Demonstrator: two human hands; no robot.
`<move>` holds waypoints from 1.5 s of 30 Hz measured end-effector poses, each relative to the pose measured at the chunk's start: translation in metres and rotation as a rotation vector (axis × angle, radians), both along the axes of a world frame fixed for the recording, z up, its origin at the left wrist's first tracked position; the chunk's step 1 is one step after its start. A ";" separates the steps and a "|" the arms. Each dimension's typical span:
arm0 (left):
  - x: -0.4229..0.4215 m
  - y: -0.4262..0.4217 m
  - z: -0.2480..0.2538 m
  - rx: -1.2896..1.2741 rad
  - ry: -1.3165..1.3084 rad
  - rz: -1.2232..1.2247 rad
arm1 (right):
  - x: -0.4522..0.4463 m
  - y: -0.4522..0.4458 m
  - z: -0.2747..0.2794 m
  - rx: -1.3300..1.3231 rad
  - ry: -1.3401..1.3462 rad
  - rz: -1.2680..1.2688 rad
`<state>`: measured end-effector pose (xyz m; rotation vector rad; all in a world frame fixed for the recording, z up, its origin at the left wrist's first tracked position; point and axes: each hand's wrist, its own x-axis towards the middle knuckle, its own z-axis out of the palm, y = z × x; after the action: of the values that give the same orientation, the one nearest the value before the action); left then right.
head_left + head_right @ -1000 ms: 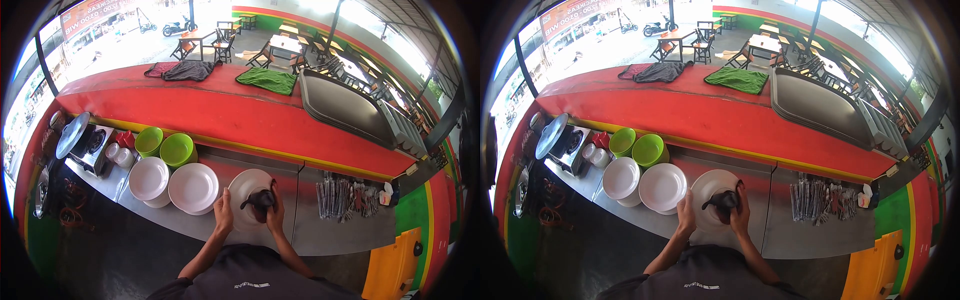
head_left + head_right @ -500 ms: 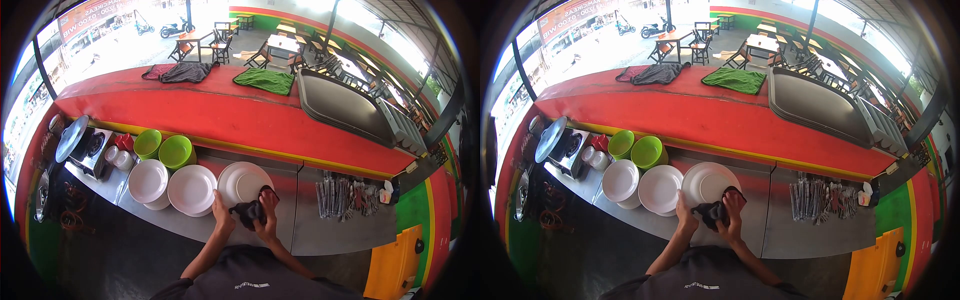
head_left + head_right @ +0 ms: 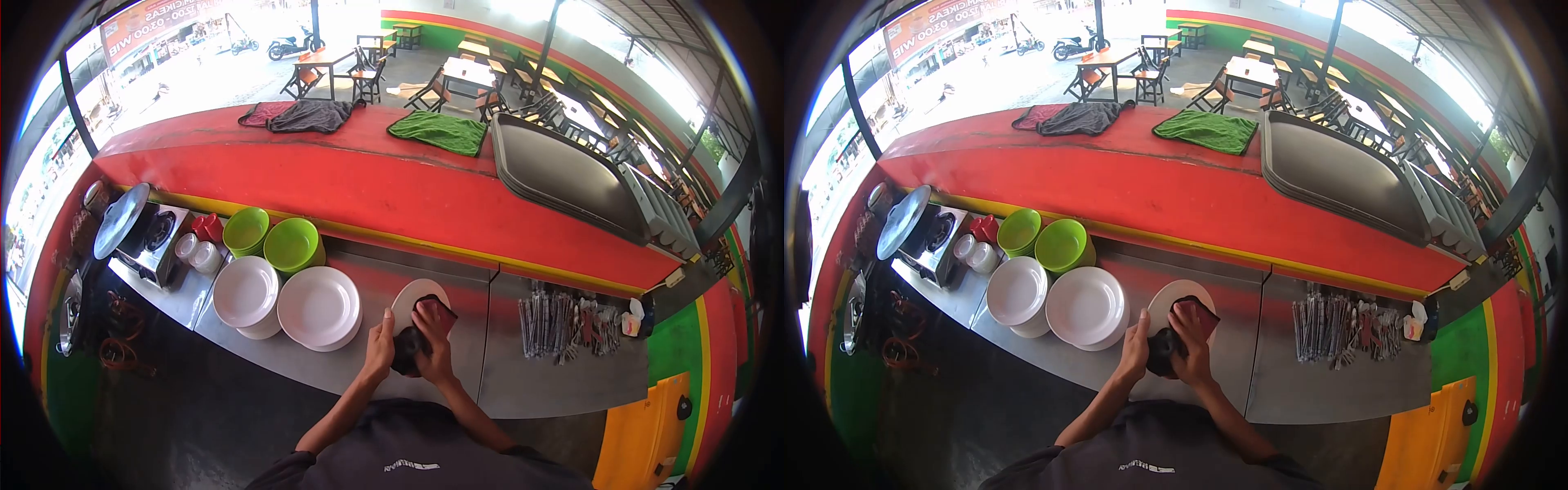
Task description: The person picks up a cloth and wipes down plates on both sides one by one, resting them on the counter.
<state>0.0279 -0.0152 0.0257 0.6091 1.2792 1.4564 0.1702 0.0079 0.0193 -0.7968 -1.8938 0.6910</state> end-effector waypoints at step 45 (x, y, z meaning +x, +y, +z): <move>-0.013 -0.022 -0.057 -0.065 0.617 -0.101 | 0.090 0.022 -0.129 -0.851 1.348 -0.450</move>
<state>0.0146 -0.0369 -0.0316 1.1178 1.7274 1.1730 0.2600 0.0297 -0.1098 -0.8475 -0.1551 1.2942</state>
